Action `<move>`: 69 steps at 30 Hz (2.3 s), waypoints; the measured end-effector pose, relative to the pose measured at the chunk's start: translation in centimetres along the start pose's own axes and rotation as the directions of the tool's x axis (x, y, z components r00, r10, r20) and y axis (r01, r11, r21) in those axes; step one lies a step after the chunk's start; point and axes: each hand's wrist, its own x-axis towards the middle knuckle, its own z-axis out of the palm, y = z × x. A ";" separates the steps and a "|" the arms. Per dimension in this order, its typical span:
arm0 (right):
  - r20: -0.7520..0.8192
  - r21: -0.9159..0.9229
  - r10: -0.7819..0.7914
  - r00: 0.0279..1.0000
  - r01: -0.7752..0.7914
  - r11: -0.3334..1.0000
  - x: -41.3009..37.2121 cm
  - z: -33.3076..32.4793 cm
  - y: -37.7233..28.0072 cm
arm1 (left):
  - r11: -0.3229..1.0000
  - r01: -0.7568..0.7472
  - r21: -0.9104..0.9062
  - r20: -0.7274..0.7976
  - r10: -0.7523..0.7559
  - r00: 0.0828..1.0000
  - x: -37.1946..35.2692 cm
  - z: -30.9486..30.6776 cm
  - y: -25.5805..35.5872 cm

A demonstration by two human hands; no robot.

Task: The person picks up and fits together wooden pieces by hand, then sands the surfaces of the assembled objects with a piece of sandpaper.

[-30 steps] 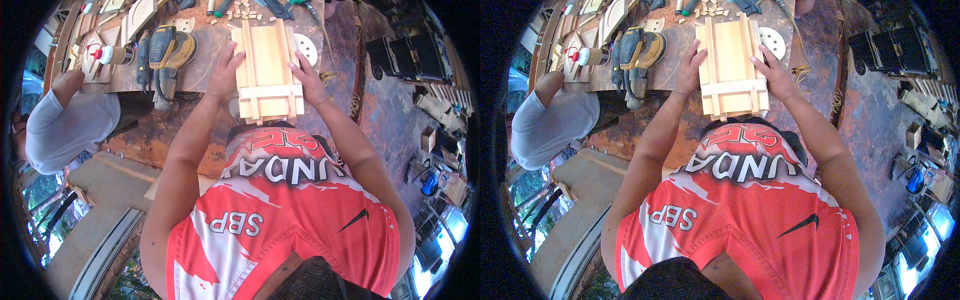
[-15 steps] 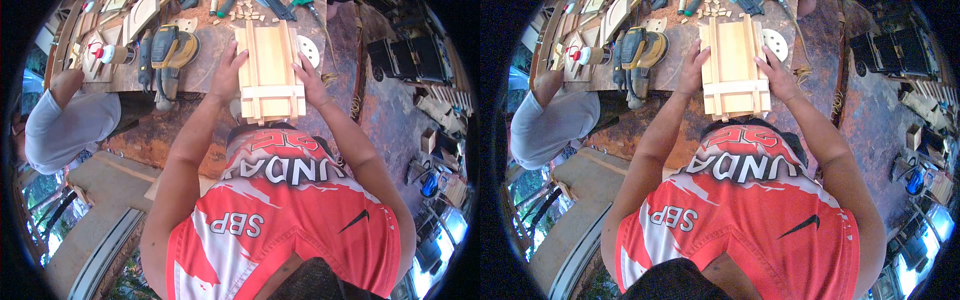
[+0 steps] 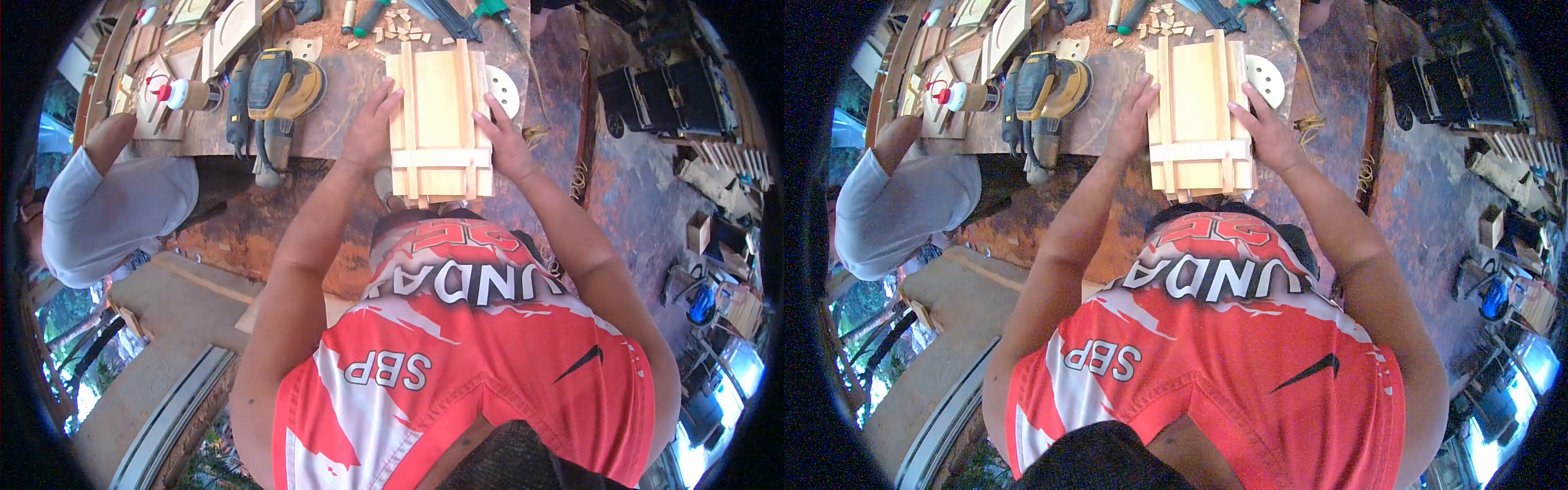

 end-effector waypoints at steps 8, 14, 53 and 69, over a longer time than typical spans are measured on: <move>0.014 -0.008 0.043 0.999 -0.043 0.999 -0.2 0.3 0.2 | 0.999 -0.001 -0.038 0.013 0.002 1.000 -1.8 -0.7 0.7; 0.027 0.015 0.043 0.999 -0.044 0.999 -0.2 -0.2 0.1 | 0.950 -0.308 0.045 0.221 0.291 0.931 1.2 -4.9 0.4; 0.121 0.296 0.079 0.990 -0.112 0.949 2.9 -1.0 -1.5 | 0.736 0.375 -0.563 -0.354 -0.625 0.696 6.8 -14.5 -0.1; 0.117 0.728 0.163 0.980 -0.196 0.657 10.2 -8.6 -6.4 | 0.764 0.309 -0.566 -0.569 -0.634 0.524 1.5 -14.6 2.8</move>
